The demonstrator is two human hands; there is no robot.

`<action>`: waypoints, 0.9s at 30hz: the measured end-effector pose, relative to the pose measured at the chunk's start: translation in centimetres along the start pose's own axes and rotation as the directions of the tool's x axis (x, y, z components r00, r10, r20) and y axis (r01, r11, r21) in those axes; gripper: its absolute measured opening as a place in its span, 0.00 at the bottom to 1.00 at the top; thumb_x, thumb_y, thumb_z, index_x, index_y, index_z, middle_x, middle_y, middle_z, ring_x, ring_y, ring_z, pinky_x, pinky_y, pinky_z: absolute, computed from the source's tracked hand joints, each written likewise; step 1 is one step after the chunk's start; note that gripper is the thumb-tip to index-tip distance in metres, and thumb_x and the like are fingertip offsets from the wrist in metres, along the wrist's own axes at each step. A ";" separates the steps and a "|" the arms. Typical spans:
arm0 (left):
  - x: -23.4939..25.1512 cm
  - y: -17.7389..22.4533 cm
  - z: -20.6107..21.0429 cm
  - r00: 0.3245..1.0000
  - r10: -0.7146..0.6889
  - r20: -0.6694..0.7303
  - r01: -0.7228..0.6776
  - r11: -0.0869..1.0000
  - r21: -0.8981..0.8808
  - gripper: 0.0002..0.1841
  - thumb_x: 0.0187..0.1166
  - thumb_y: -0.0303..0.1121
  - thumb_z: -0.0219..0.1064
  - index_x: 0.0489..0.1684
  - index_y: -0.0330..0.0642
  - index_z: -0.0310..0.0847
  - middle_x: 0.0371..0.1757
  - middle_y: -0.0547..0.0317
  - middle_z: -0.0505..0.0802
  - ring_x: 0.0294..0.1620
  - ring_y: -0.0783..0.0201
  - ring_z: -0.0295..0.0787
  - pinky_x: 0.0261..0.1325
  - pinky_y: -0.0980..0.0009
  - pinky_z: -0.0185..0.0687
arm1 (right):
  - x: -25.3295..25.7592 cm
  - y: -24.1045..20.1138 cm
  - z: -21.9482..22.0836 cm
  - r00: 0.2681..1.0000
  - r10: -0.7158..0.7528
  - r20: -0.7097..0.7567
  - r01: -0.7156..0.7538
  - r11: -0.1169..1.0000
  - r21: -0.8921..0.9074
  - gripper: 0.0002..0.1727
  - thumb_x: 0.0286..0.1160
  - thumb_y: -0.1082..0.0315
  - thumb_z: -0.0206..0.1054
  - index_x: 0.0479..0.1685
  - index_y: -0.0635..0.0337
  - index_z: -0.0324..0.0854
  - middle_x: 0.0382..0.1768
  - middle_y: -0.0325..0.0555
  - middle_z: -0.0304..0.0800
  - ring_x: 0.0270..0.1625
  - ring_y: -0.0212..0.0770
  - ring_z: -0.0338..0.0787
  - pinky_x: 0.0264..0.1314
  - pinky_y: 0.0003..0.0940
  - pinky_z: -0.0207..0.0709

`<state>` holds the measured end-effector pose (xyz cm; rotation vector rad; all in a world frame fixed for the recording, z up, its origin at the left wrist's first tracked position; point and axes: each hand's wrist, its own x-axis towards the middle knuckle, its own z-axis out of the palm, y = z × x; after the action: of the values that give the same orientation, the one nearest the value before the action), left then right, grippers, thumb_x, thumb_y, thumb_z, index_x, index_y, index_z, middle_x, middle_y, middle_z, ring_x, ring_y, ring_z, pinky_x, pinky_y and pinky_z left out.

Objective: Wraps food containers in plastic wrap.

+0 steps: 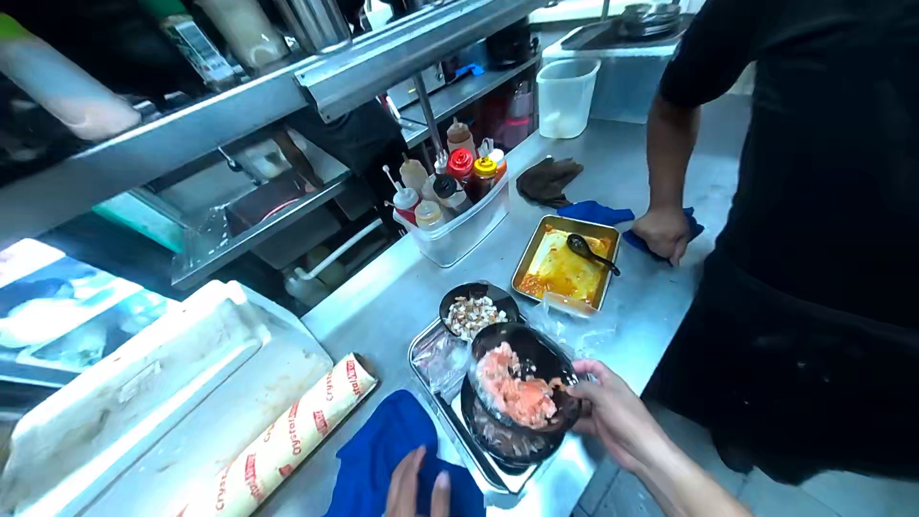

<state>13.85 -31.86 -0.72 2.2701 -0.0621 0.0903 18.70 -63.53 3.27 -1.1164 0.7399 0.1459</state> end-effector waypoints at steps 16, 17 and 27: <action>8.5 6.7 6.5 0.948 -0.261 0.180 0.264 0.964 0.008 0.30 0.80 0.28 0.56 0.87 0.43 0.66 0.74 0.50 0.86 0.73 0.57 0.84 0.76 0.50 0.78 | 5.7 -3.6 -2.3 0.988 -0.097 0.120 0.123 0.964 -0.237 0.22 0.82 0.69 0.65 0.71 0.55 0.66 0.47 0.56 0.88 0.37 0.51 0.93 0.29 0.46 0.88; 8.5 6.7 6.3 0.949 -0.261 0.179 0.262 0.965 0.015 0.31 0.78 0.27 0.56 0.86 0.43 0.67 0.73 0.51 0.87 0.73 0.58 0.85 0.76 0.51 0.78 | 5.9 -3.3 -2.3 0.984 -0.113 0.135 0.141 0.966 -0.218 0.22 0.82 0.71 0.64 0.72 0.57 0.66 0.46 0.56 0.90 0.36 0.50 0.94 0.29 0.45 0.89; 4.4 6.3 0.6 0.959 -0.266 -0.102 0.239 0.945 -0.224 0.29 0.72 0.17 0.59 0.79 0.32 0.74 0.75 0.47 0.86 0.72 0.66 0.86 0.75 0.67 0.82 | 4.5 -0.9 -4.0 0.955 -0.275 0.114 0.273 0.961 0.030 0.26 0.70 0.73 0.61 0.72 0.58 0.71 0.36 0.49 0.91 0.35 0.40 0.94 0.37 0.37 0.90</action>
<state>17.79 -36.48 4.06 2.0369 0.2775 0.0916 20.65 -68.54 0.34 -1.1750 0.4745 -0.0292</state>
